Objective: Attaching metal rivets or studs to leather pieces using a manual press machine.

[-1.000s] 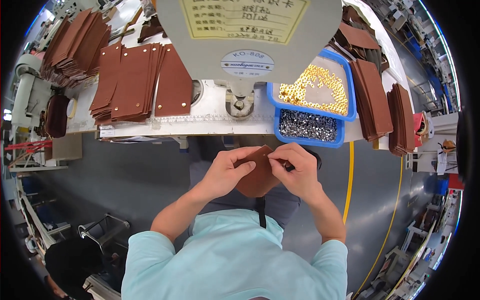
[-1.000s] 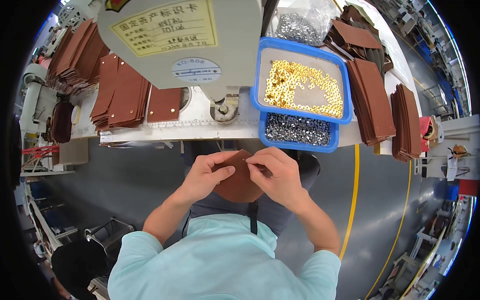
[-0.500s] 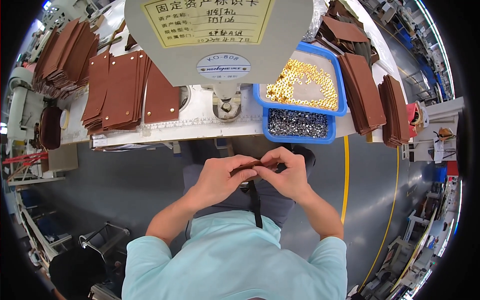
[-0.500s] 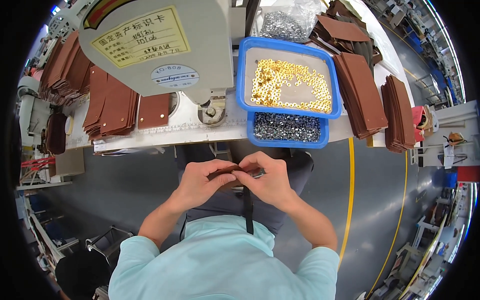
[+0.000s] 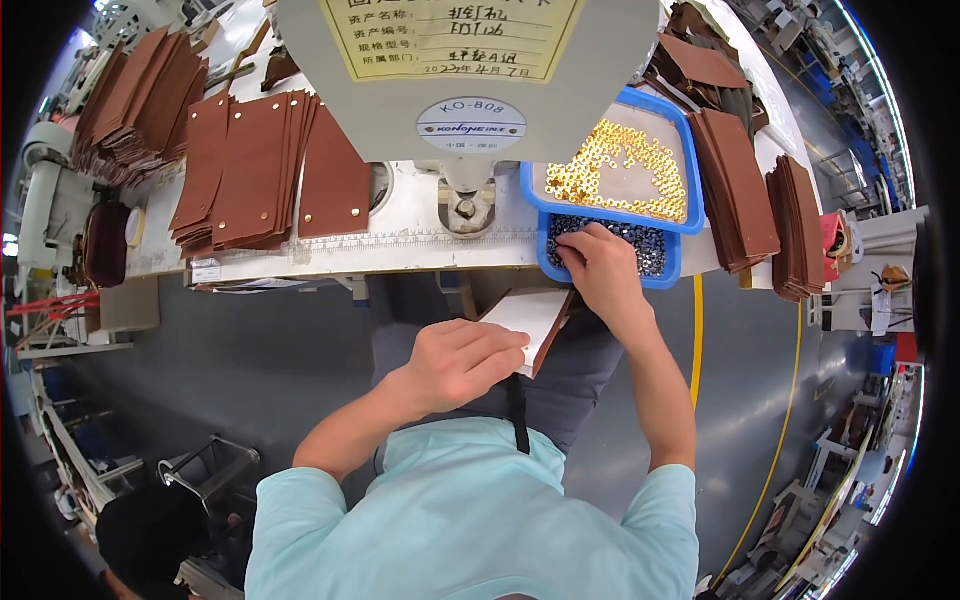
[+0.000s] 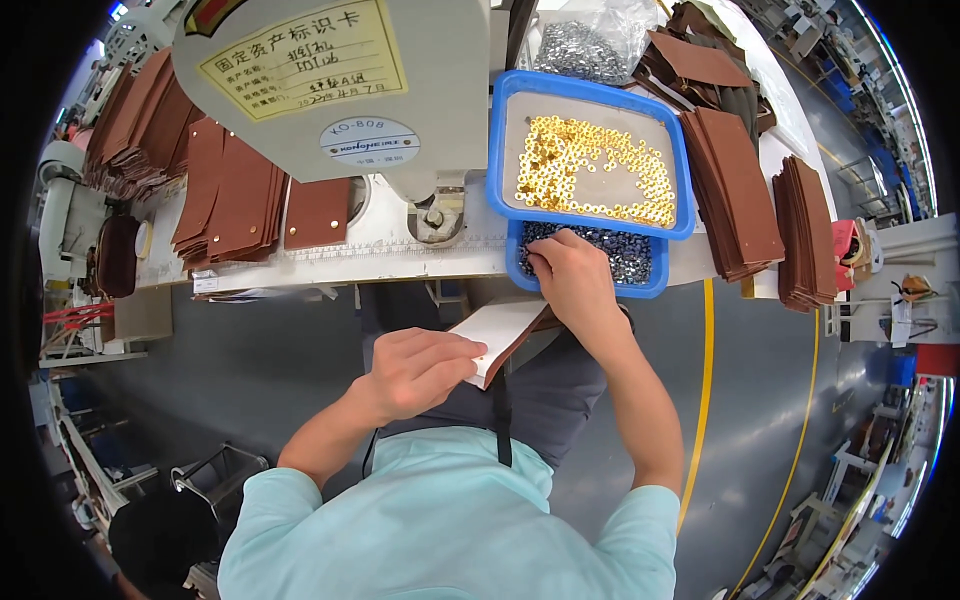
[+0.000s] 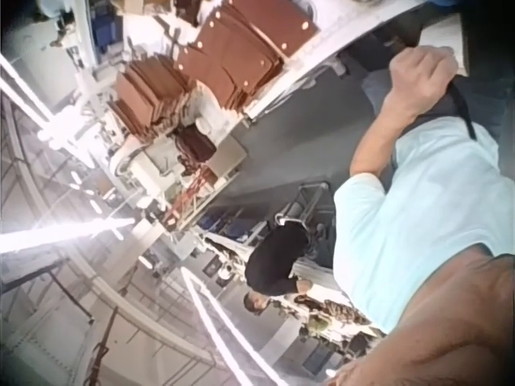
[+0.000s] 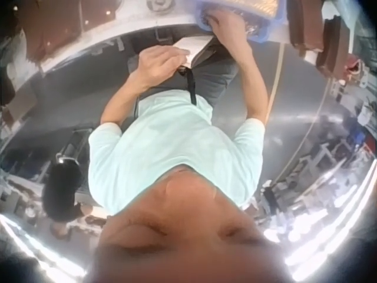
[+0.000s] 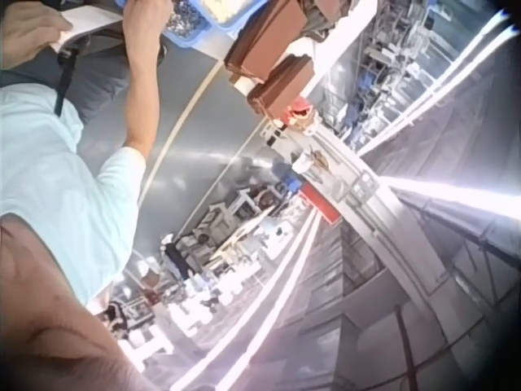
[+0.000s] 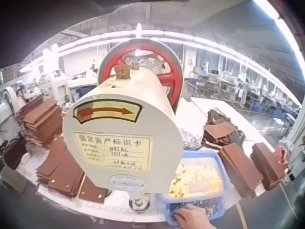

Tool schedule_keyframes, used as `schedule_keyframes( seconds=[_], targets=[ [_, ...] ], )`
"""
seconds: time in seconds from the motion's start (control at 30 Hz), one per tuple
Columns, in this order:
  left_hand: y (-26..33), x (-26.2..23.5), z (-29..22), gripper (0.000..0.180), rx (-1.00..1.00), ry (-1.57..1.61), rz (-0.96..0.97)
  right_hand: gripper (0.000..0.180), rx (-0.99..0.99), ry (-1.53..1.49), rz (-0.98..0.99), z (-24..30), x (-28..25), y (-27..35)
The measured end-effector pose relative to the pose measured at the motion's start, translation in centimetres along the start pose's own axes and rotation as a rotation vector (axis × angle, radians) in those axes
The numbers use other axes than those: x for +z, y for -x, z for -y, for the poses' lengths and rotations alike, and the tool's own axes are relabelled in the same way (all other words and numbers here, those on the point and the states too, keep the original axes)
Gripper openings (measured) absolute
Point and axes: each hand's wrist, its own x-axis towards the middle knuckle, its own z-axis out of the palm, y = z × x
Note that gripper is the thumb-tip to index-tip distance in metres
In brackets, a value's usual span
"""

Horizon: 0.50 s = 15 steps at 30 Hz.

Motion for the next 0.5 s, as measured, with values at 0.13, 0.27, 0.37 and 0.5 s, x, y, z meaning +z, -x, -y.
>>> schedule_keyframes(
  seconds=[0.13,0.27,0.37,0.5],
  targets=[
    [0.1,-0.5,0.0,0.018,0.028,-0.011,-0.036,0.011,0.009,0.005,-0.09,0.1,0.1,0.1],
    [0.5,-0.5,0.0,0.018,0.031,0.004,-0.07,0.011,0.04,-0.048,-0.185,1.4,-1.4,0.8],
    [0.6,-0.3,0.2,0.019,0.026,0.046,-0.062,0.008,0.22,-0.315,-0.049,3.4,-3.2,2.1],
    [0.8,0.2,0.2,0.018,0.028,0.044,-0.095,0.01,0.445,-1.093,0.383,6.4,-3.6,5.1]
  ],
)
